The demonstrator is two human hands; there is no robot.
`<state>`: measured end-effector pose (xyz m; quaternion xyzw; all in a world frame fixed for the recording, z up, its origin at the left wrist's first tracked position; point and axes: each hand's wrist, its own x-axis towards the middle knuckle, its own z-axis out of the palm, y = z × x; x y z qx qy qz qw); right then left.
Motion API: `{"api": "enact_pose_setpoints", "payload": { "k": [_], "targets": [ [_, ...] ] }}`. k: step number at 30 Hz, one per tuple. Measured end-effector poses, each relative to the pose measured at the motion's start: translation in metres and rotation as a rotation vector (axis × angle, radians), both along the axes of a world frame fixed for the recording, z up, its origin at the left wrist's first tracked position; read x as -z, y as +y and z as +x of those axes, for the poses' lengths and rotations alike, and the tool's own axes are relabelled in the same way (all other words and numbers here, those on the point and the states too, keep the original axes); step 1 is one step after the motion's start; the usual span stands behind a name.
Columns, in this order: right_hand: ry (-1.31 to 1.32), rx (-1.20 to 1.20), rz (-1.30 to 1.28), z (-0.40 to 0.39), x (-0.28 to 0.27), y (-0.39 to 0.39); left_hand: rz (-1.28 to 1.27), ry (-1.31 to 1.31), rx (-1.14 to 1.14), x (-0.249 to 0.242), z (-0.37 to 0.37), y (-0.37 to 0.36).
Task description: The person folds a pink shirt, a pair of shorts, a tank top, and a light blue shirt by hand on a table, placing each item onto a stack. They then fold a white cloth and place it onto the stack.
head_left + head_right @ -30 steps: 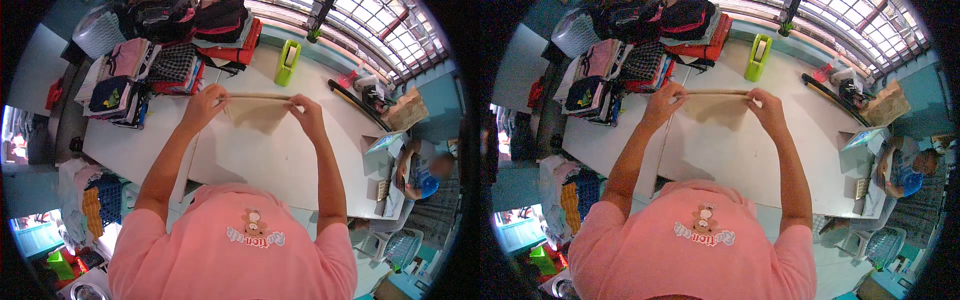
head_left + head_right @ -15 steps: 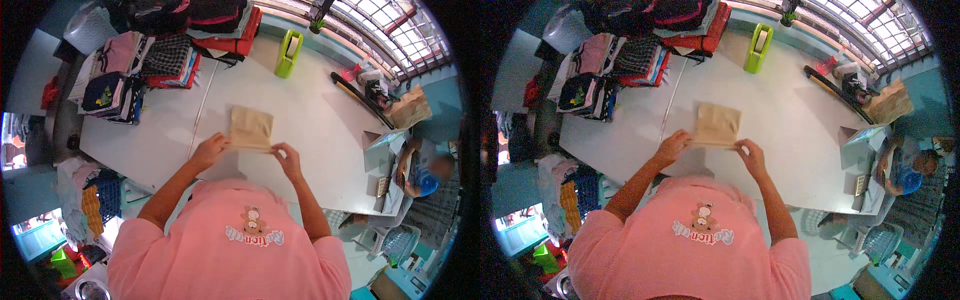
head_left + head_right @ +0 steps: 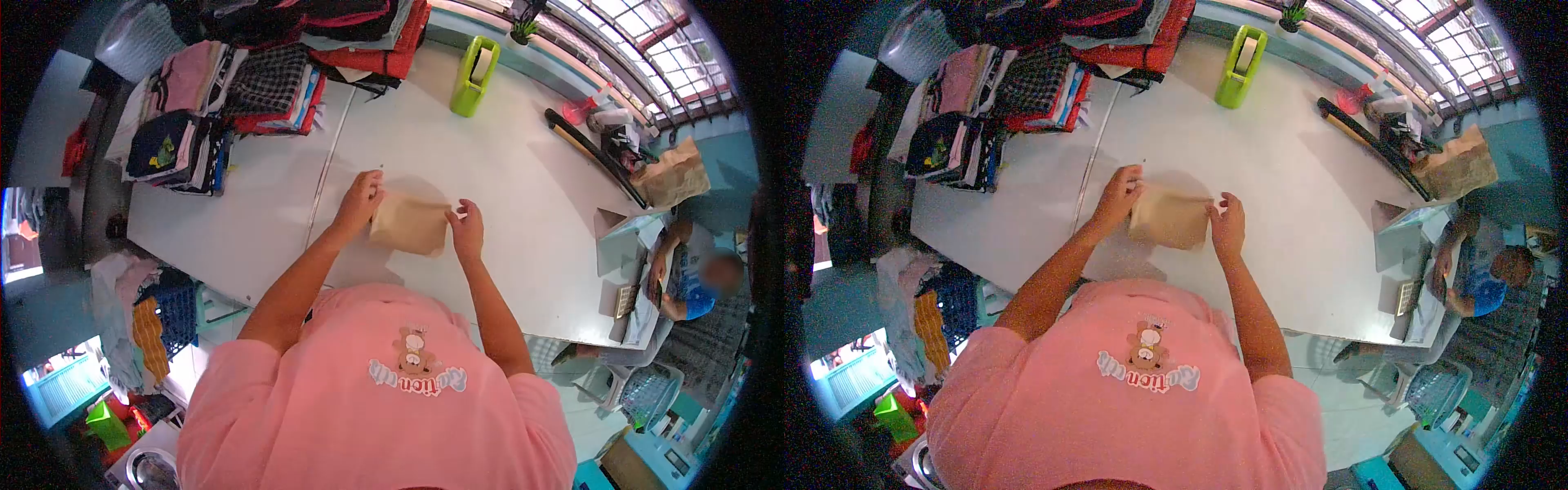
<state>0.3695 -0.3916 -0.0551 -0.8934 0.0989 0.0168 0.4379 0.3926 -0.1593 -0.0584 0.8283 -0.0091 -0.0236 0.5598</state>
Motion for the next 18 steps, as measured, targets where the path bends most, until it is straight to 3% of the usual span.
{"api": "enact_pose_setpoints", "payload": {
  "k": [1, 3, 4, 6, 7, 9, 10, 12, 13, 15, 16, 18],
  "targets": [
    [-0.002, -0.004, -0.001, -0.002, 0.007, 0.002, -0.001, -0.002, -0.004, 0.012, 0.001, -0.002],
    [0.089, 0.067, -0.269, -0.006, 0.01, 0.01, 0.311, -0.416, -0.138, 0.013, 0.005, -0.007],
    [0.129, 0.08, -0.267, -0.011, 0.011, 0.013, 0.309, -0.416, -0.139, 0.013, 0.001, -0.007],
    [0.151, 0.041, -0.315, -0.017, 0.013, 0.018, 0.483, -0.374, 0.082, -0.013, -0.017, -0.012],
    [0.172, -0.001, -0.362, -0.02, 0.014, 0.02, 0.483, -0.373, 0.078, -0.01, -0.027, -0.015],
    [0.122, -0.048, -0.39, -0.023, 0.021, 0.018, 0.709, -0.467, 0.308, 0.005, -0.045, -0.025],
    [0.065, -0.099, -0.413, -0.021, 0.025, 0.02, 0.659, -0.418, 0.358, 0.014, -0.052, -0.027],
    [0.007, -0.074, -0.165, -0.02, 0.03, 0.019, 0.527, -0.301, 0.359, 0.019, -0.054, -0.024],
    [-0.067, 0.0, 0.134, -0.02, 0.041, 0.023, 0.425, -0.231, 0.325, 0.016, -0.051, -0.023],
    [0.043, 0.053, 0.046, -0.019, 0.021, 0.029, 0.786, -0.328, 0.415, 0.017, -0.045, -0.021],
    [0.064, 0.05, 0.128, -0.015, 0.012, 0.031, 0.814, -0.323, 0.348, 0.013, -0.046, -0.015],
    [0.074, 0.005, 0.219, 0.001, -0.021, 0.046, 0.637, -0.356, 0.169, 0.0, -0.047, 0.0]
  ]
}}
